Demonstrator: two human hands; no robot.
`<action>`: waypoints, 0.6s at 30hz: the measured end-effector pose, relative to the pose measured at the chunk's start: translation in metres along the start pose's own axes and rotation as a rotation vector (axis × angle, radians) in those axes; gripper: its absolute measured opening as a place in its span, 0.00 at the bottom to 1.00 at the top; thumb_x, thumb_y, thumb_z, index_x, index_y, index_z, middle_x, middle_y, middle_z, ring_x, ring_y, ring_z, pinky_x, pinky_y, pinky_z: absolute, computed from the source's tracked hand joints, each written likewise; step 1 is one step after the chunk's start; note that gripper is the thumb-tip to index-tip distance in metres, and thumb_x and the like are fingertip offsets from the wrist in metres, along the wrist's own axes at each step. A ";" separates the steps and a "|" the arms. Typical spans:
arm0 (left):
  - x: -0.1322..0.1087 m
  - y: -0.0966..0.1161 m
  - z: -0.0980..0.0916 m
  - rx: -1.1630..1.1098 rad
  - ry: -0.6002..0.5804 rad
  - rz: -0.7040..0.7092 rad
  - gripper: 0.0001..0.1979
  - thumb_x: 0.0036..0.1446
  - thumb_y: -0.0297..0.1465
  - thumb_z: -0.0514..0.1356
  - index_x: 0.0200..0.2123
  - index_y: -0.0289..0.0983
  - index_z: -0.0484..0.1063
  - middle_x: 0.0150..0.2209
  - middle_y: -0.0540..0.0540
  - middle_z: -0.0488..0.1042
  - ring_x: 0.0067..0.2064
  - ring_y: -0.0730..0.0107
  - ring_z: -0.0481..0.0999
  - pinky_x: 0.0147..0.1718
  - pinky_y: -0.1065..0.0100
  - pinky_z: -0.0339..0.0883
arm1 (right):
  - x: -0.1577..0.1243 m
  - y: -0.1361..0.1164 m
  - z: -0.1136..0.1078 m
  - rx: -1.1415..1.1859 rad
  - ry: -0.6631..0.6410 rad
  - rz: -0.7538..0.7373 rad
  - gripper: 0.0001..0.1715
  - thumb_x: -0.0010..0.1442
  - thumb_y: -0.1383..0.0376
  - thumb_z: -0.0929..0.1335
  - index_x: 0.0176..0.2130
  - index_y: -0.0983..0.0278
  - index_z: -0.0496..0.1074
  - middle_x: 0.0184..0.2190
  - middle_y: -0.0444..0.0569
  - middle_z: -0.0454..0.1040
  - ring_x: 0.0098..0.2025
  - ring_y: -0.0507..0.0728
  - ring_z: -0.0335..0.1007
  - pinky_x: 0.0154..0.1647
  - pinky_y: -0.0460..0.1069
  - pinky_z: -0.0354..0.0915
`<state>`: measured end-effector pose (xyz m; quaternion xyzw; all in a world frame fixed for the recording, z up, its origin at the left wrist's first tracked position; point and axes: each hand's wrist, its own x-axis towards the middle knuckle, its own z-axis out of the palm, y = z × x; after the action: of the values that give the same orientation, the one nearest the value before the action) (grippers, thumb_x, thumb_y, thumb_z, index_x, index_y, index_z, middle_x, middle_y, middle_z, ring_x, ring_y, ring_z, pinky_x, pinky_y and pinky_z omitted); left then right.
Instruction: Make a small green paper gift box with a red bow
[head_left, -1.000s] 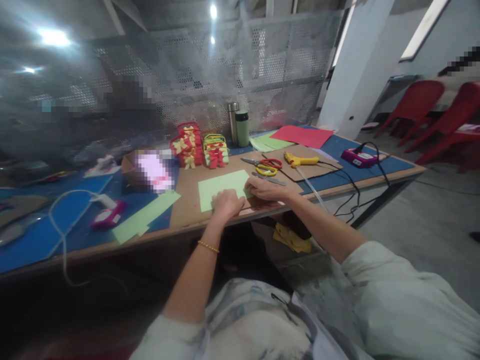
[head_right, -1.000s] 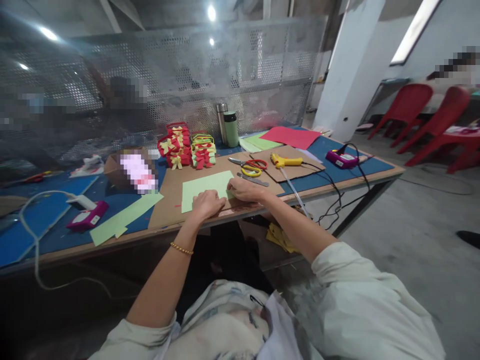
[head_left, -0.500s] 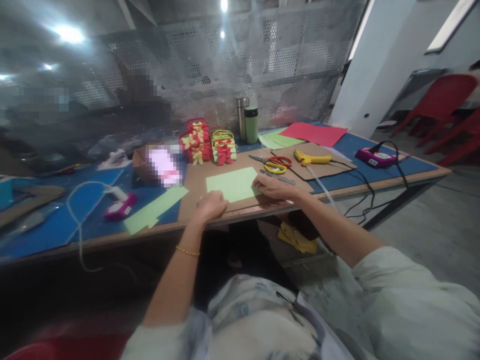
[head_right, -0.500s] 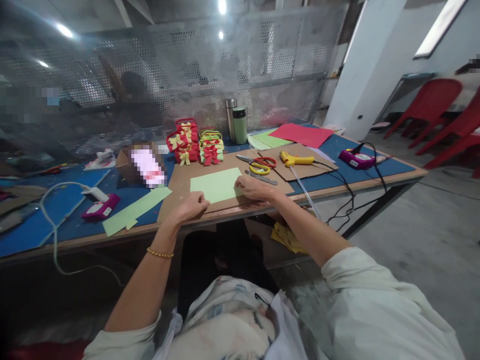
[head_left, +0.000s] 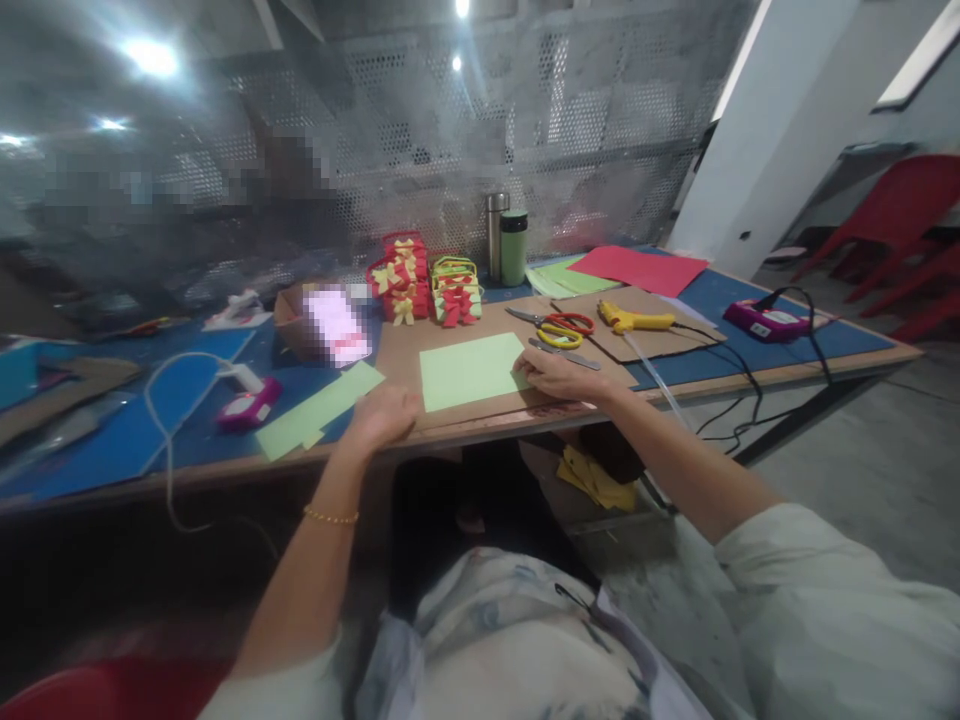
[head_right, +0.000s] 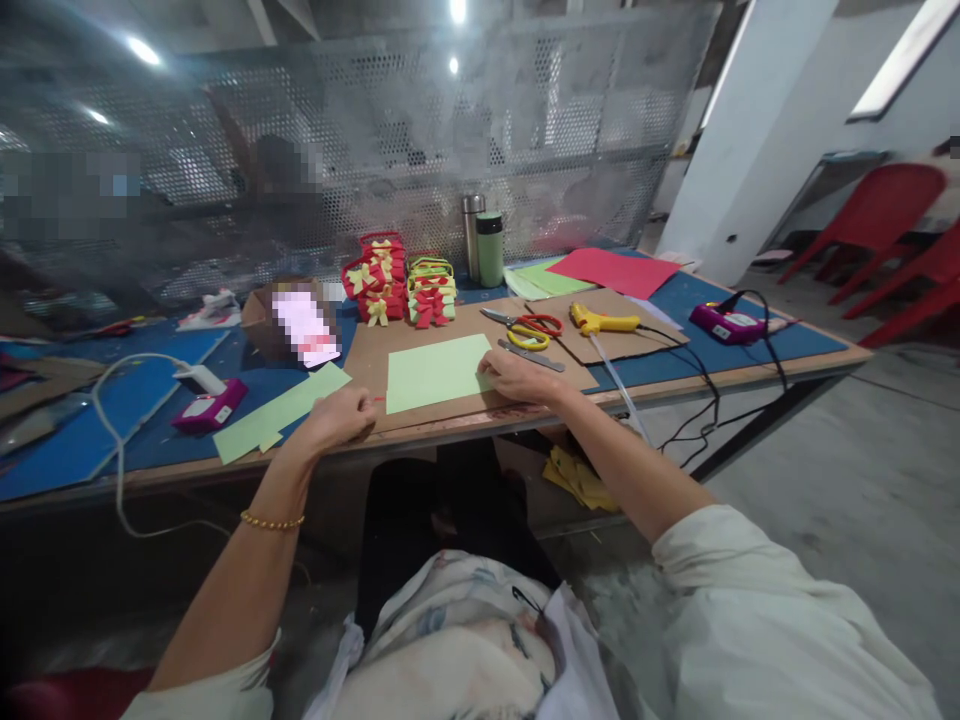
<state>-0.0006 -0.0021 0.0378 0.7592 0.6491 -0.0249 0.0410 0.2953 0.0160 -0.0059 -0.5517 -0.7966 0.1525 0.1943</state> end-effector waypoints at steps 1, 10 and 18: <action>-0.004 0.004 0.003 0.024 0.065 -0.017 0.13 0.61 0.29 0.52 0.36 0.36 0.77 0.43 0.35 0.80 0.48 0.46 0.77 0.46 0.56 0.65 | -0.001 -0.001 0.000 -0.008 0.005 -0.003 0.18 0.59 0.74 0.61 0.46 0.64 0.72 0.42 0.51 0.77 0.40 0.55 0.70 0.39 0.45 0.63; -0.008 0.048 0.068 -0.061 0.449 0.577 0.25 0.65 0.45 0.60 0.58 0.36 0.73 0.60 0.32 0.74 0.62 0.47 0.72 0.60 0.49 0.65 | -0.016 -0.026 0.023 -0.179 0.136 -0.039 0.14 0.66 0.74 0.61 0.45 0.68 0.73 0.46 0.58 0.74 0.42 0.58 0.66 0.43 0.51 0.59; -0.002 0.038 0.083 -0.060 0.524 0.599 0.26 0.61 0.43 0.65 0.59 0.37 0.72 0.61 0.33 0.73 0.63 0.45 0.72 0.60 0.47 0.65 | -0.040 -0.050 0.051 -0.493 0.323 -0.192 0.16 0.73 0.59 0.62 0.41 0.65 0.74 0.40 0.55 0.73 0.45 0.62 0.62 0.45 0.55 0.54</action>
<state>0.0375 -0.0175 -0.0437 0.8941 0.3877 0.2017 -0.0983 0.2422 -0.0404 -0.0333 -0.5217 -0.8169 -0.1538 0.1921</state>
